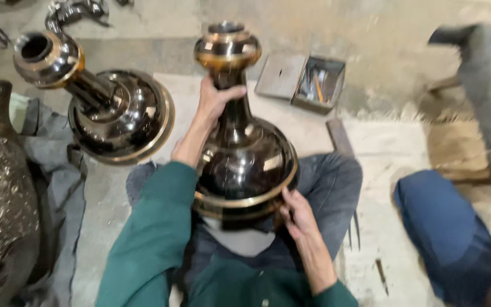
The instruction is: The person sits cross-legged on the floor and uses a small hand tool to engrave fine lines and patterns onto the surface of a polished metal vessel. The person rotates the vessel to access different areas and continues carving along the rim and body.
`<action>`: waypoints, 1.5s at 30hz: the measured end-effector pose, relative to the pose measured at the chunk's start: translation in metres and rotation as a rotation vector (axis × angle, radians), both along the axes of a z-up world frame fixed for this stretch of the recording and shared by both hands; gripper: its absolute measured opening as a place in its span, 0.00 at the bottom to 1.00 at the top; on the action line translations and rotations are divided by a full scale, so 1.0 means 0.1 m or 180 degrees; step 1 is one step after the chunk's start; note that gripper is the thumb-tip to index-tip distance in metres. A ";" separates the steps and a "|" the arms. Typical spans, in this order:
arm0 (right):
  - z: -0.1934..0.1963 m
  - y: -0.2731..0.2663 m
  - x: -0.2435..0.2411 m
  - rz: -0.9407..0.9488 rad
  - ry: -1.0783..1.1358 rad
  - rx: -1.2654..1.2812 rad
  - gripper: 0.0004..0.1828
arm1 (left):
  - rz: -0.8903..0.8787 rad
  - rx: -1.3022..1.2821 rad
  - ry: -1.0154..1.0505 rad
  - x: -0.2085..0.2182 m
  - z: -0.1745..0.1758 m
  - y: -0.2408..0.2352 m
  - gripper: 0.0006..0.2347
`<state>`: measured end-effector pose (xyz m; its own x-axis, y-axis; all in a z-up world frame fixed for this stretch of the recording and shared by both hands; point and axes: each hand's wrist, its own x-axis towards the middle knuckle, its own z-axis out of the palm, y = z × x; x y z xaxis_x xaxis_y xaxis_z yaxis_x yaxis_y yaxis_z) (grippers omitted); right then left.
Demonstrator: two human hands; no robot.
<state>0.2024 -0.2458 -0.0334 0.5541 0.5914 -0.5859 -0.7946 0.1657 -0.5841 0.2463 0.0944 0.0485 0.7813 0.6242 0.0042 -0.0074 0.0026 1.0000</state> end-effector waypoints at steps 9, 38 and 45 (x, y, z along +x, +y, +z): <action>0.73 -0.63 0.93 -0.0113 -0.2585 -0.0628 0.06 | -0.0031 -0.0399 -0.1550 -1.43 0.71 -0.87 0.32; 2.17 0.20 1.45 0.2557 -0.4713 -0.1078 0.31 | -0.0387 0.3484 -0.1207 -2.86 -0.08 -2.40 0.10; 2.09 -0.01 1.39 0.2189 -0.4555 -0.1248 0.30 | -0.2136 0.3857 -0.0279 -2.56 0.80 -1.65 0.30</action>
